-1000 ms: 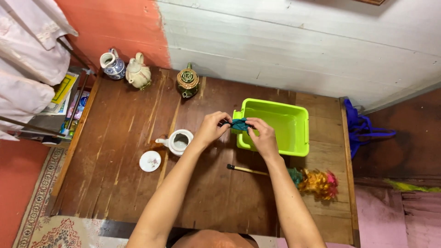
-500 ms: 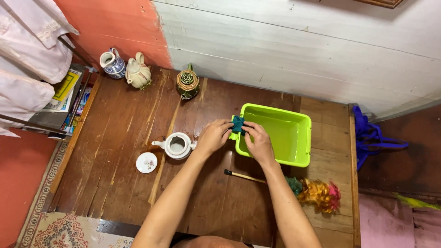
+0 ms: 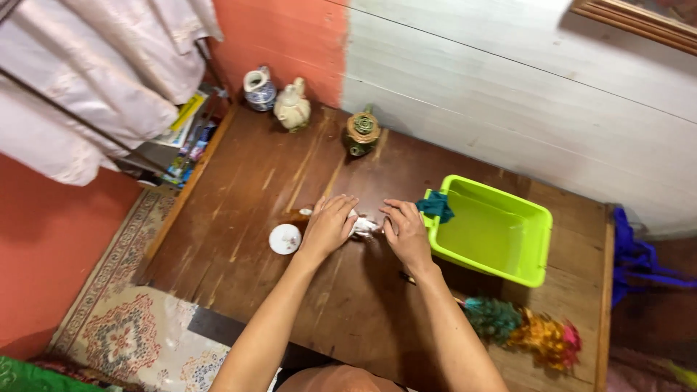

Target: The person wipes a white ceramic teapot and its lid with a green cloth on a wooden table. They dip the cloth into a green water container and continue wiping the teapot and lid, then place them back on the table.

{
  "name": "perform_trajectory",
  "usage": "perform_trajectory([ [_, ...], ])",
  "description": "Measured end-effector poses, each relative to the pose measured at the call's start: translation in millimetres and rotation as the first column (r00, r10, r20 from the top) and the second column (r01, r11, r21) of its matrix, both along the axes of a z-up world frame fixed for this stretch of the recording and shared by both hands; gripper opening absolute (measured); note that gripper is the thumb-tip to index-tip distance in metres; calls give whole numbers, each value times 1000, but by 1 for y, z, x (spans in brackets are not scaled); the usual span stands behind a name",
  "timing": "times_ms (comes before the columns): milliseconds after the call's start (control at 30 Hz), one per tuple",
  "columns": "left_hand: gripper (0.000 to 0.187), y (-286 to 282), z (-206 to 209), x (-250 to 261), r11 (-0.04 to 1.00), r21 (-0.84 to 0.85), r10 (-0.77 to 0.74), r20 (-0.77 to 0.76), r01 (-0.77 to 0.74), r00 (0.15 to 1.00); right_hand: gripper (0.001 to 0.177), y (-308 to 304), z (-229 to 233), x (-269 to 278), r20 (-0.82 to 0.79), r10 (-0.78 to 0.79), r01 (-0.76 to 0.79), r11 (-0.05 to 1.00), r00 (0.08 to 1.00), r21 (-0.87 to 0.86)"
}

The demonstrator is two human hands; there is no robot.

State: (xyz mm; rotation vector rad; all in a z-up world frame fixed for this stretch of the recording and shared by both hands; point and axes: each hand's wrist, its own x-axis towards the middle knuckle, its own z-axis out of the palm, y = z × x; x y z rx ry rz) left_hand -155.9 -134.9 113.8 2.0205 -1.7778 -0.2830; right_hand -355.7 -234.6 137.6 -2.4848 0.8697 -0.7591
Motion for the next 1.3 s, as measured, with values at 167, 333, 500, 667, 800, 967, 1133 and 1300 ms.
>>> perform_trajectory([
  [167, 44, 51, -4, 58, 995, -10, 97, -39, -97, 995, 30, 41, -9, 56, -37, 90, -88, 995, 995, 49],
  [333, 43, 100, -28, 118, 986, 45, 166, -74, -163, 983, 36, 89, -31, 108, 11, 186, -185, 967, 982, 177],
  [500, 43, 129, -73, 154, 954, 239, 202, -57, -183, 978, 34, 119, -102, 148, -140, 198, -159, 955, 970, 249],
  [667, 62, 135, -56, 159, 929, 349, 157, -62, -126, 986, 46, 130, -96, 171, -309, 183, -113, 967, 933, 230],
  [800, 85, 131, -46, 159, 907, 413, 97, -26, -78, 995, 63, 134, -106, 175, -449, 171, -113, 982, 877, 152],
  [967, 83, 129, -51, 164, 908, 417, 60, -31, -42, 998, 67, 133, -117, 169, -421, 182, -119, 978, 889, 171],
  [1133, 79, 129, -63, 170, 928, 372, 16, -34, -2, 999, 62, 132, -127, 167, -380, 184, -129, 978, 906, 167],
  [1300, 75, 130, -82, 172, 936, 351, 13, -68, 12, 998, 64, 137, -131, 166, -395, 170, -127, 983, 903, 134],
])
